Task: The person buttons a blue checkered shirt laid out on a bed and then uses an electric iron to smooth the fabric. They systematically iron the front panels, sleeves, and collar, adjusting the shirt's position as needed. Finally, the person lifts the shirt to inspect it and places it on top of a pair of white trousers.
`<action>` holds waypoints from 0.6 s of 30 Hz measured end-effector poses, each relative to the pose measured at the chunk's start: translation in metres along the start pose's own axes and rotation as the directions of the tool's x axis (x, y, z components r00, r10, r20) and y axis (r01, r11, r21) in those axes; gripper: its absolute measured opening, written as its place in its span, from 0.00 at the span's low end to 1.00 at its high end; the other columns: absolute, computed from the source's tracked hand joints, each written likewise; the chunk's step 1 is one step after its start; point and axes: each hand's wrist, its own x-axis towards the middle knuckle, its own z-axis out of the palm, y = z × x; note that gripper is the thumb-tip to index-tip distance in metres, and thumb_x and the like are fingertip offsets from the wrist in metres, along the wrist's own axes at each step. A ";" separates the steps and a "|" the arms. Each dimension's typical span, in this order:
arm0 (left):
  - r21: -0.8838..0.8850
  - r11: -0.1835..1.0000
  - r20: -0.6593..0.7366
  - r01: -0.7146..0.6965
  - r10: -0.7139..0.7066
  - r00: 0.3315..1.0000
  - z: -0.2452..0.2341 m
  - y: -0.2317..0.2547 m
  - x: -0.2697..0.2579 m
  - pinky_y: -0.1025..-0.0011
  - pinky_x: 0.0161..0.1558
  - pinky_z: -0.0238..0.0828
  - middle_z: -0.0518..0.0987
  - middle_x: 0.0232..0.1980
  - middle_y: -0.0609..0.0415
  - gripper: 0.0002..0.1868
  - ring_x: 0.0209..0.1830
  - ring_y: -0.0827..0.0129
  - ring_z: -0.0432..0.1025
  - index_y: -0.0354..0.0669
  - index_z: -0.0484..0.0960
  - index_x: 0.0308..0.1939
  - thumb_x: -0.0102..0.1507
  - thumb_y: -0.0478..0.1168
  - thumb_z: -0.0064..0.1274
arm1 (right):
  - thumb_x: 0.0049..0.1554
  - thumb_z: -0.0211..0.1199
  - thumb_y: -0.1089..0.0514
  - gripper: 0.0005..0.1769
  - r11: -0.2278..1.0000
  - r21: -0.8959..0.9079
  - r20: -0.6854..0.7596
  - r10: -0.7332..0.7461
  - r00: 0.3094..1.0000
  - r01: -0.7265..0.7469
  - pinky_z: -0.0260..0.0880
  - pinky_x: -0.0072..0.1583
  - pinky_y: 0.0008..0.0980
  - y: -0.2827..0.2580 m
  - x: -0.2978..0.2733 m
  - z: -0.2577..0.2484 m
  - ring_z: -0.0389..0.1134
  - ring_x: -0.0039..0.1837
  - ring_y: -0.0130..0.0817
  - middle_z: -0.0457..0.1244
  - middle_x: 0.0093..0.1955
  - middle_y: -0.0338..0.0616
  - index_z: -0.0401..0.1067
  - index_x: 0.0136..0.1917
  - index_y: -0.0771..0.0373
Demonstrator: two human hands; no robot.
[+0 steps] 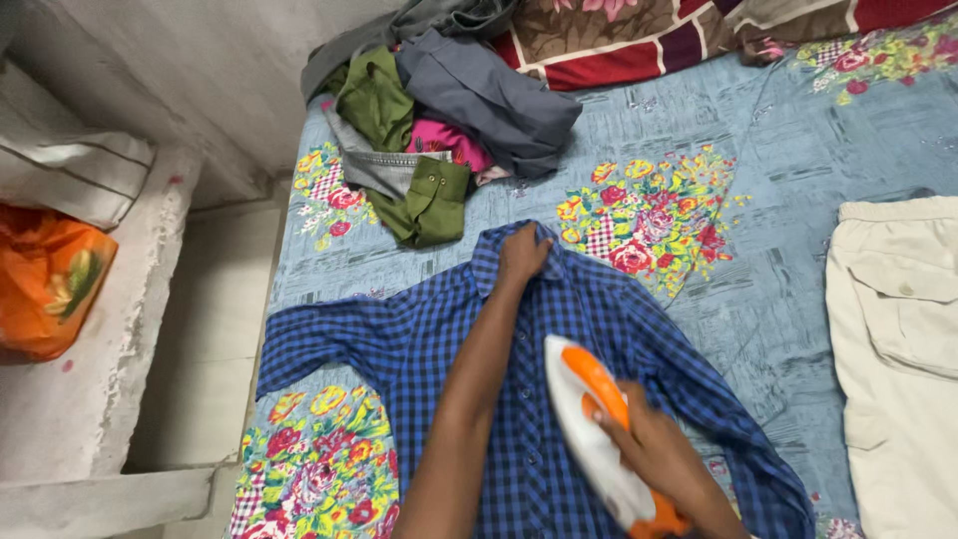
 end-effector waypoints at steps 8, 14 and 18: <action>0.141 0.924 -0.285 -0.357 0.383 0.879 -0.083 0.014 -0.086 0.55 0.58 0.68 0.80 0.51 0.43 0.21 0.54 0.47 0.71 0.40 0.78 0.52 0.59 0.43 0.63 | 0.61 0.55 0.38 0.32 0.979 -0.194 -0.242 0.013 0.970 -0.062 0.71 0.43 0.58 0.021 0.080 -0.025 0.72 0.39 0.63 0.69 0.32 0.64 0.58 0.63 0.68; 0.377 0.912 -0.310 -0.160 0.287 0.906 -0.190 -0.071 -0.158 0.53 0.60 0.67 0.77 0.59 0.44 0.26 0.63 0.49 0.69 0.41 0.78 0.57 0.58 0.47 0.63 | 0.61 0.58 0.39 0.30 0.994 -0.071 -0.203 0.069 0.977 -0.085 0.72 0.39 0.48 -0.010 0.080 -0.035 0.73 0.33 0.50 0.69 0.30 0.57 0.63 0.59 0.69; 0.386 0.876 -0.486 0.291 -0.075 0.871 -0.261 -0.167 -0.184 0.42 0.59 0.64 0.71 0.67 0.44 0.32 0.68 0.47 0.64 0.43 0.74 0.64 0.61 0.54 0.61 | 0.57 0.59 0.40 0.29 0.997 0.032 -0.126 -0.064 0.990 0.069 0.73 0.35 0.43 -0.032 0.057 -0.020 0.73 0.30 0.45 0.69 0.31 0.52 0.64 0.60 0.65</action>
